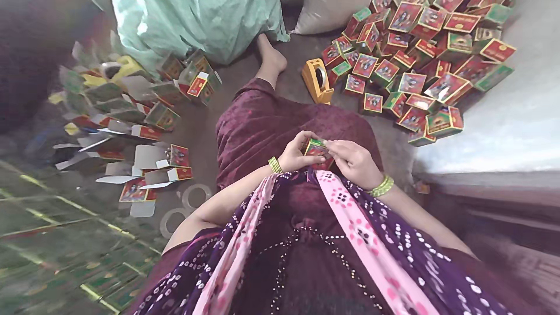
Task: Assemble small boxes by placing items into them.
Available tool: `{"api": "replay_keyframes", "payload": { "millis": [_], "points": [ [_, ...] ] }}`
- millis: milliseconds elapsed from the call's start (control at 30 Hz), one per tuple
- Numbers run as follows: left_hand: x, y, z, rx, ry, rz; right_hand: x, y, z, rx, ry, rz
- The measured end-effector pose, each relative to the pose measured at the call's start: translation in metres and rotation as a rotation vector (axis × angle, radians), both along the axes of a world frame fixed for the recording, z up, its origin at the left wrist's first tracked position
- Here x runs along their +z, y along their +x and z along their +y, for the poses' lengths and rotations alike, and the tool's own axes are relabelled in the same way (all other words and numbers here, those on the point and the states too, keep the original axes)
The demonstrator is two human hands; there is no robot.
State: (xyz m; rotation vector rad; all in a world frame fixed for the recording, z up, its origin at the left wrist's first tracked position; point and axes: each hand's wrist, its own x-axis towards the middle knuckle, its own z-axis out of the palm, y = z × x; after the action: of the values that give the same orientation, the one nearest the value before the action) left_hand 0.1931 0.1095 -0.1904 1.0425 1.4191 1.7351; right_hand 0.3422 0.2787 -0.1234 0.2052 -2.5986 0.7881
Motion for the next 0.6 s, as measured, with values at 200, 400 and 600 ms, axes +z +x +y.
{"api": "replay_keyframes", "payload": {
  "millis": [200,400,600],
  "points": [
    [0.003,-0.002,0.005,0.078,-0.074,-0.136,-0.003,-0.028,0.017,0.02,-0.292,-0.137],
    [0.003,-0.016,0.011,0.268,-0.014,-0.209,-0.005,-0.133,0.099,-0.423,-0.594,-0.375],
    [-0.003,-0.026,0.014,0.249,-0.006,-0.094,-0.067,-0.227,0.179,-0.655,-0.289,-0.652]
  ]
}}
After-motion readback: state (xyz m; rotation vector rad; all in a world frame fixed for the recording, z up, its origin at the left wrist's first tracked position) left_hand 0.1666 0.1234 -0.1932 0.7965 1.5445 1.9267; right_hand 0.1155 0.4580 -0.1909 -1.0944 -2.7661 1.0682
